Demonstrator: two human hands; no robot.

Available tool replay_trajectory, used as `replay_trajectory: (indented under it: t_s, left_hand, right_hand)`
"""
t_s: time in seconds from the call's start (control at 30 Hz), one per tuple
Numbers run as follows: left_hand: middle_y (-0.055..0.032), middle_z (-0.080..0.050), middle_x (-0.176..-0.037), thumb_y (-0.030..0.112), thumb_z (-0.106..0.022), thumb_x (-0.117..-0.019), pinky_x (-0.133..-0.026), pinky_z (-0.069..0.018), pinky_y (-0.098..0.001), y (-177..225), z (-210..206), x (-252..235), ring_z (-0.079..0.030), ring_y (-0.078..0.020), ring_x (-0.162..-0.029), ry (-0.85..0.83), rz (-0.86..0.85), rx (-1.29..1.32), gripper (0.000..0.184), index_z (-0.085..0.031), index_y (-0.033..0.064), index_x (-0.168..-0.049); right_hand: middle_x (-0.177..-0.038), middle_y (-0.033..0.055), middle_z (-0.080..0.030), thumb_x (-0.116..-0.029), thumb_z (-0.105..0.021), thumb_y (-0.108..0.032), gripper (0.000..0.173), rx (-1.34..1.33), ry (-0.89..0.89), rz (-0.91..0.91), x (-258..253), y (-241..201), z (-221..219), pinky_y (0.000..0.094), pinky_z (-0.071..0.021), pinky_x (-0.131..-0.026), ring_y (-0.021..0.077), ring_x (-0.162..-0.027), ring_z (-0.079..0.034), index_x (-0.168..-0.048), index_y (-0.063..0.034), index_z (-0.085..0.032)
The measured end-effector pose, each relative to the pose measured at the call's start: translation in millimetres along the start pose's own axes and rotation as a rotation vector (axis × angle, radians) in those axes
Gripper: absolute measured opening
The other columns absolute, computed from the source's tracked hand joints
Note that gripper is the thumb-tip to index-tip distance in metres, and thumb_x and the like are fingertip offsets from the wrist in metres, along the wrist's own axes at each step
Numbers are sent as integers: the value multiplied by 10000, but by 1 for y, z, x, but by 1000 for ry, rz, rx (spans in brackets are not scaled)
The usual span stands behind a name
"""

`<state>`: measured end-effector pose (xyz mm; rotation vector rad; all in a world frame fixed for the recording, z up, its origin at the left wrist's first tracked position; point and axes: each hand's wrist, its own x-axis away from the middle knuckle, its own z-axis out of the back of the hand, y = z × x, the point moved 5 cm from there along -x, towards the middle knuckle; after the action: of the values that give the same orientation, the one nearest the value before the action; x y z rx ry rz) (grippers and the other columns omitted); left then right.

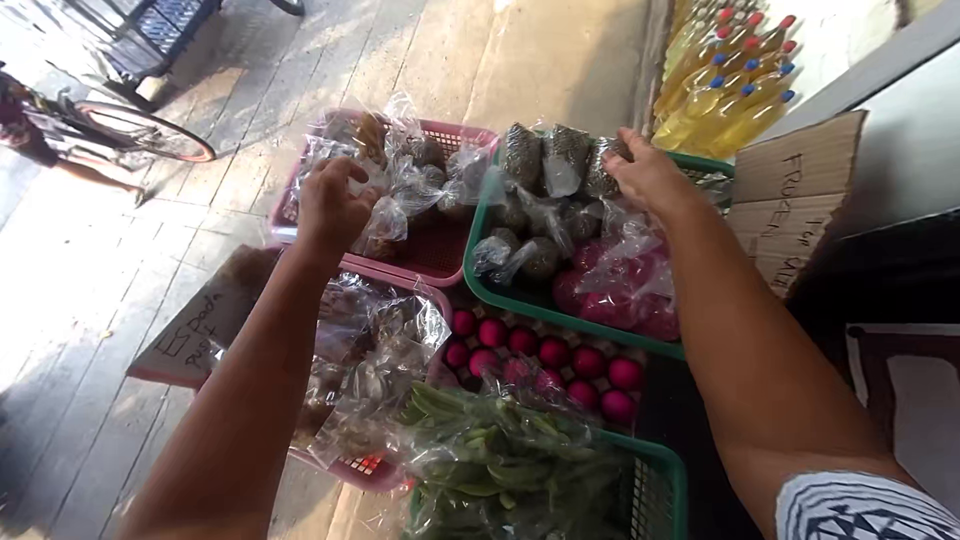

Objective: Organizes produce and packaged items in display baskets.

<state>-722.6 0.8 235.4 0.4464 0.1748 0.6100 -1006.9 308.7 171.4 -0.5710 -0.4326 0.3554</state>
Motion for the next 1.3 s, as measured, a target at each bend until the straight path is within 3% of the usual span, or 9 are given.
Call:
replay_trajectory:
  t_s: [0.2, 0.4, 0.47, 0.6, 0.7, 0.9, 1.07, 1.2, 1.3]
  left_hand:
    - [-285, -625, -1246, 159, -618, -995, -916, -512, -572, -3, -13, -21, -658, -408, -1015, -14, -39, -9, 315, -636, -57, -1223]
    - [-131, -639, -1350, 160, -762, -826, -1000, -366, -708, 48, -92, -52, -511, -412, -1324, -233, -367, -233, 469, -666, 123, -1284]
    - [-127, -642, -1348, 99, -782, -778, -1025, -345, -687, 63, -112, -52, -535, -401, -1290, -302, -379, -418, 632, -613, 119, -1387]
    - [-201, -664, -1258, 15, -695, -845, -1125, -317, -565, 77, -121, -48, -577, -386, -1235, -335, -355, -505, 561, -593, 34, -1397]
    - [-190, -655, -1235, 91, -747, -805, -1032, -397, -567, 71, -120, -44, -578, -379, -1217, -306, -446, -524, 419, -678, 6, -1209]
    - [-255, -630, -1238, 191, -841, -746, -903, -513, -655, 63, -77, -16, -601, -468, -1182, -236, -274, -310, 548, -625, -17, -1205]
    - [-229, -647, -1032, 265, -862, -733, -850, -510, -550, 94, -26, 16, -644, -370, -966, 88, -198, 104, 518, -593, -55, -1038]
    - [-216, -651, -1080, 373, -869, -772, -887, -545, -504, 121, -63, 21, -655, -332, -999, 103, -222, 242, 559, -635, -59, -1039]
    - [-208, -669, -1093, 551, -767, -831, -907, -458, -605, 118, -118, 20, -630, -396, -1075, -43, -256, -131, 580, -712, -3, -992]
  right_hand:
    - [-1545, 337, -400, -1087, -454, -346, 559, 33, 101, -19, 0, -33, -16, 694, -319, -1131, 533, -1440, -363, -1581, -89, -400]
    - [-1531, 267, -471, -1107, -382, -438, 604, 128, -16, 23, -6, -22, -9, 691, -333, -1129, 484, -1429, -423, -1619, -123, -321]
    - [-1523, 274, -479, -1101, -370, -487, 669, 128, -41, -22, 1, -20, -7, 702, -349, -1109, 488, -1403, -457, -1649, -134, -219]
    - [-1517, 255, -492, -1091, -421, -479, 684, 106, -46, -36, 7, -14, -5, 686, -369, -1103, 461, -1392, -482, -1653, -160, -199]
    - [-1543, 220, -480, -1102, -403, -454, 626, 58, -40, 2, 9, -8, -1, 678, -349, -1125, 433, -1418, -464, -1636, -157, -268]
    - [-1503, 208, -514, -1102, -411, -447, 543, -91, -24, -68, 17, 1, 13, 677, -449, -1025, 427, -1331, -543, -1572, -176, -404]
    - [-1504, 212, -508, -1028, -602, -185, 685, -203, -137, 7, 16, 3, 4, 618, -490, -1007, 397, -1292, -574, -1621, -229, -264]
    - [-1497, 264, -487, -974, -667, -136, 811, -160, -76, 55, 17, -1, -9, 624, -457, -1060, 422, -1315, -552, -1634, -160, -197]
    - [-1541, 269, -443, -976, -682, -181, 867, -100, -34, 39, 22, -1, -12, 675, -413, -1078, 466, -1374, -490, -1650, -169, -137]
